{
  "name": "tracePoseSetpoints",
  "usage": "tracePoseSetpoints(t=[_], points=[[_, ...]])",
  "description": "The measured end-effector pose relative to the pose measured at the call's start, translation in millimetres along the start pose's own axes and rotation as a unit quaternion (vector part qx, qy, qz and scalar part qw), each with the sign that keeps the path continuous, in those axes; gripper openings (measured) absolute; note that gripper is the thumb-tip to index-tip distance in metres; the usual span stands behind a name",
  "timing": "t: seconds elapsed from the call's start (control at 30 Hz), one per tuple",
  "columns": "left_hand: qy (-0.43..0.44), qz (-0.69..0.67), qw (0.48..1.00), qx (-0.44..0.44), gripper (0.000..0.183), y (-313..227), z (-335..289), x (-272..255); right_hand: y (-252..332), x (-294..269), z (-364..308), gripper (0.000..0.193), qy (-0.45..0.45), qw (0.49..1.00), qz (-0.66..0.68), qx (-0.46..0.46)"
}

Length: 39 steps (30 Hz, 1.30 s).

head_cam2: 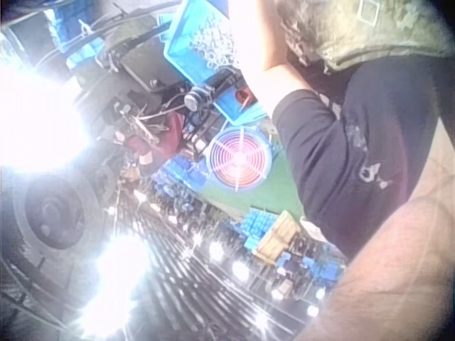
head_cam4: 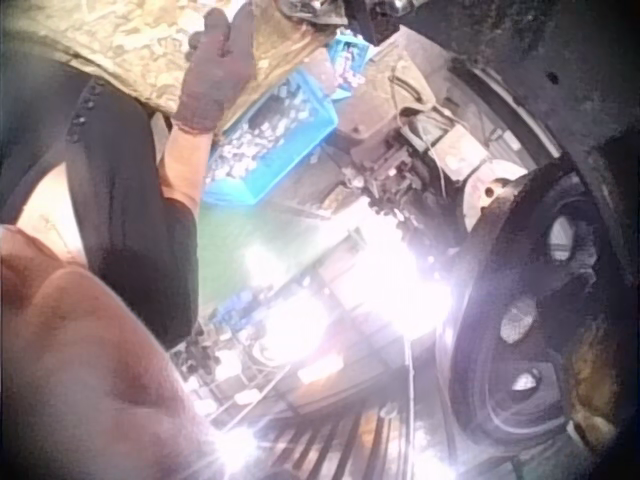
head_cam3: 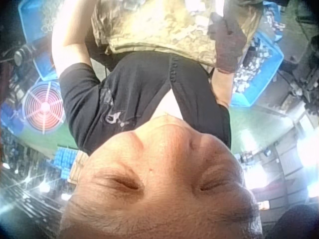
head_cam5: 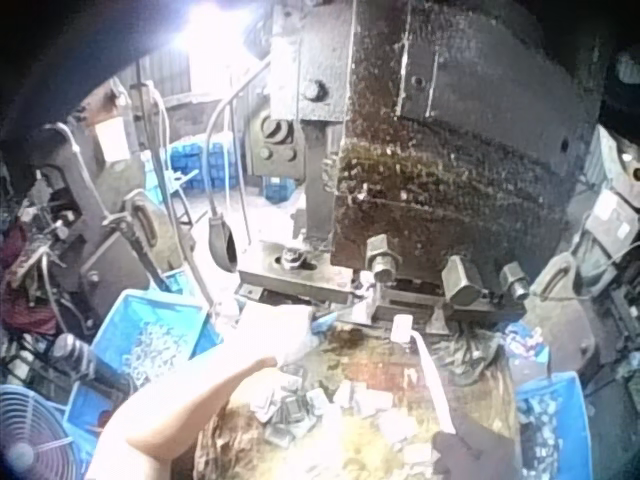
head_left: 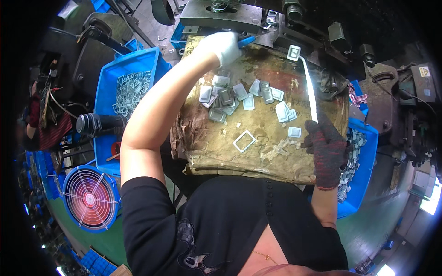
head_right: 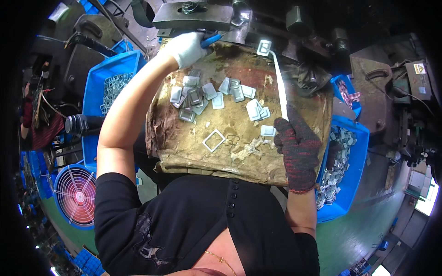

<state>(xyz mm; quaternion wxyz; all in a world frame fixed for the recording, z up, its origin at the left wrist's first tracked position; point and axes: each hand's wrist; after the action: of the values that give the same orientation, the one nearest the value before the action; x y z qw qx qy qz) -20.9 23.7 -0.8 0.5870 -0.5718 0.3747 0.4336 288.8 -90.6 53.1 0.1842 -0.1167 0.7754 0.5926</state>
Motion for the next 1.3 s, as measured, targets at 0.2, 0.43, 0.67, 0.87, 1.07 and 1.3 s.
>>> tracePoseSetpoints(t=[0.2,0.43,0.67,0.87,1.07,1.3], points=[[0.005,0.081,0.996,0.048,0.026,-43,58,-24,4,-14,19,0.037,-0.052,0.998,-0.022,-0.033],[0.007,0.076,0.997,-0.001,0.031,-57,76,-25,25,-6,32,0.036,-0.051,0.998,-0.013,-0.047],[-0.070,-0.084,0.994,-0.019,0.039,-12,6,3,30,20,68,0.040,0.001,0.998,0.005,-0.064],[-0.061,-0.088,0.992,-0.067,0.039,4,-26,7,25,19,78,0.032,-0.007,0.992,-0.046,-0.121],[-0.051,-0.072,0.992,0.089,0.031,-33,-33,2,52,-10,32,0.036,-0.079,0.994,-0.041,-0.062],[0.104,-0.004,0.955,0.277,0.030,-65,-53,17,12,-33,21,0.041,-0.114,0.991,-0.042,-0.052]])
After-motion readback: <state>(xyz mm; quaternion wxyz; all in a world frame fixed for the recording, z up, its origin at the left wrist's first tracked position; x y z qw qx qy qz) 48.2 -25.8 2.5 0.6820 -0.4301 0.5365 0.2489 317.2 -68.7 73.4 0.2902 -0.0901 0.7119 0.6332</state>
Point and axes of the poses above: each hand's wrist, its own z-axis towards the middle knuckle, its own x-axis out of the palm, y = z × x, and after that the axes turned 9 degrees about -y, right-handed
